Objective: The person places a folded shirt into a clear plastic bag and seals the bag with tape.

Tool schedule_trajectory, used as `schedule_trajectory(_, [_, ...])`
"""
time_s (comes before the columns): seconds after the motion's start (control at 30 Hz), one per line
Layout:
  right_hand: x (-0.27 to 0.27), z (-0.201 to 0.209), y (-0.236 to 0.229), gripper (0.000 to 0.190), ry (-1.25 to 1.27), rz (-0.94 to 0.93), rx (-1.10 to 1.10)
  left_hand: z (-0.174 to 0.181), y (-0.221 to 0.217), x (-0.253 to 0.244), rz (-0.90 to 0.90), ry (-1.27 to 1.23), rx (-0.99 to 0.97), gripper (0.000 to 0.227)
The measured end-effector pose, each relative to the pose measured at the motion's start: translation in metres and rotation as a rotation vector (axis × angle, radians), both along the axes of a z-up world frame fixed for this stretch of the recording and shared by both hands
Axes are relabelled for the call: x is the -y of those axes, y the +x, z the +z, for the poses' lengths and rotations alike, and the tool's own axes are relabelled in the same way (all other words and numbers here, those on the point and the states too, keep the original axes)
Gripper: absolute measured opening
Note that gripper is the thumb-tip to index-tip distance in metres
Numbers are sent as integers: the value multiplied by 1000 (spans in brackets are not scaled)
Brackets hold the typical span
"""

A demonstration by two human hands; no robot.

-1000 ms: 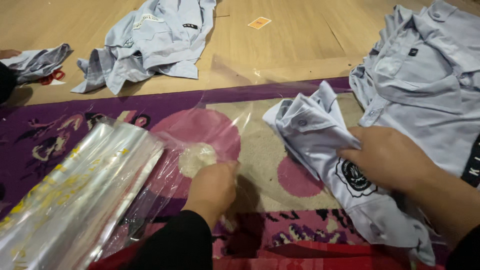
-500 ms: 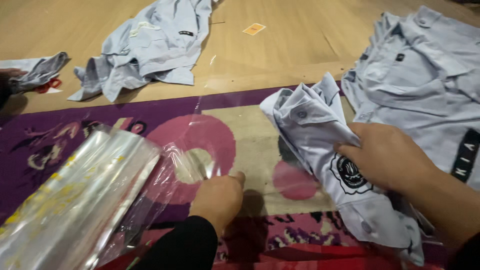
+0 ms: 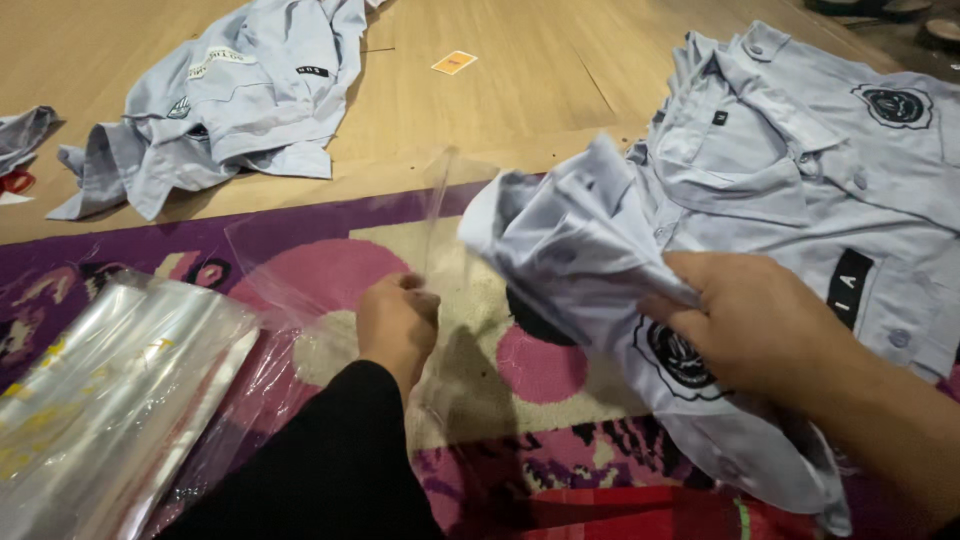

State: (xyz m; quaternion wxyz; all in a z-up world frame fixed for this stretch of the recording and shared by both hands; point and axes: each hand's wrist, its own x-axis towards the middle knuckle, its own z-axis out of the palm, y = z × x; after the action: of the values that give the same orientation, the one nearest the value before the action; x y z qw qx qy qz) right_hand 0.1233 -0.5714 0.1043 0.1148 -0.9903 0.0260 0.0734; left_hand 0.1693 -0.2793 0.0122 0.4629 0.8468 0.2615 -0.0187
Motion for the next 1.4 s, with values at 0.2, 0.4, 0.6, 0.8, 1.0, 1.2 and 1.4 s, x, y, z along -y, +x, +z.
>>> schedule_trajectory(0.2, [-15,1,-13,13,118,142,-102,-6,3,4,-139,172,-9,36])
schedule_trajectory(0.4, [-8,-18,-4,32,145,350,63,-26,4,-1,-157,172,61,28])
schedule_trajectory(0.6, [-20,-3,-13,19,-258,212,-286,-28,-7,-5,-168,169,143,22])
schedule_trajectory(0.8, [15,-24,-23,15,-255,258,-240,-25,-16,24,-477,531,-95,46])
schedule_trajectory(1.0, [50,-35,-30,18,-82,298,-159,-70,0,24,-568,705,-21,21])
schedule_trajectory(1.2, [58,-47,-26,20,31,408,-25,-67,18,8,-515,621,-225,19])
schedule_trajectory(1.4, [22,-34,-18,28,104,625,90,-59,15,-12,-425,456,-193,28])
